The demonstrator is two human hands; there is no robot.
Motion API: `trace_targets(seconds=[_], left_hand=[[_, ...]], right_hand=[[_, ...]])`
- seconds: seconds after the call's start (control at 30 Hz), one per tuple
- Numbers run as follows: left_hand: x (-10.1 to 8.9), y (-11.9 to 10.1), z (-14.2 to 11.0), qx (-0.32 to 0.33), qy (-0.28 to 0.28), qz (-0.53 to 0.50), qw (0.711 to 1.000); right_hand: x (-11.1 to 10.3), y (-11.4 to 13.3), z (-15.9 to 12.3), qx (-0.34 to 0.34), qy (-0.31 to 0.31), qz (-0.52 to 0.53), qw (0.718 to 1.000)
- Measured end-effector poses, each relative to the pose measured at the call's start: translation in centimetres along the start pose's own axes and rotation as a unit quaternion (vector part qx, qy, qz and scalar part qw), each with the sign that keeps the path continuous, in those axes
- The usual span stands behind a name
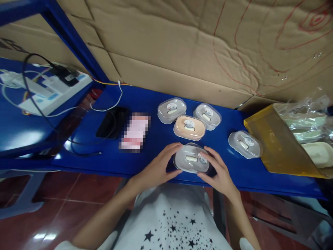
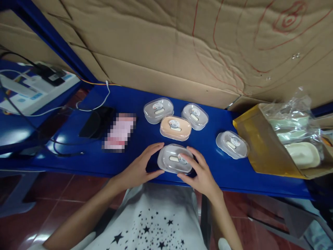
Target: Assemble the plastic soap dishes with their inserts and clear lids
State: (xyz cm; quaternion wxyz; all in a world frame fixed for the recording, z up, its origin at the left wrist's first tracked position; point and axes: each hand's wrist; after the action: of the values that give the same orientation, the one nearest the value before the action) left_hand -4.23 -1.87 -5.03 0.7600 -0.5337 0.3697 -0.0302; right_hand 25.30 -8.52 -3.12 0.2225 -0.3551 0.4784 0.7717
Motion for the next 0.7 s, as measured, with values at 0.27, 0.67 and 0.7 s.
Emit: trace_targets(seconds=[0.27,0.67,0.7], left_hand=[[-0.2,0.2,0.0,-0.002,0.039,0.002,0.999],[-0.4,0.4,0.1,-0.021,0.043,-0.03,0.998],[-0.4,0.4,0.1,-0.024,0.043,-0.028,0.998]], right_hand=[[-0.6,0.4,1.4,-0.087,0.053,-0.087,0.991],[-0.2,1.2,0.8,-0.088,0.07,-0.153,0.982],[-0.3,1.3,0.8,-0.088,0.072,-0.154,0.981]])
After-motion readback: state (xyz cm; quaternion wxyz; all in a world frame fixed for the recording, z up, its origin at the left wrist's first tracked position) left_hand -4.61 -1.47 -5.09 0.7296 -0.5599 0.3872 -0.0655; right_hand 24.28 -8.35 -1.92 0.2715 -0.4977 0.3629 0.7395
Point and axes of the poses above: each hand's wrist, its own z-axis towards the middle knuckle, its own x-axis out of the palm, y = z × x, and after that the axes turned 4 degrees about -x, right-handed
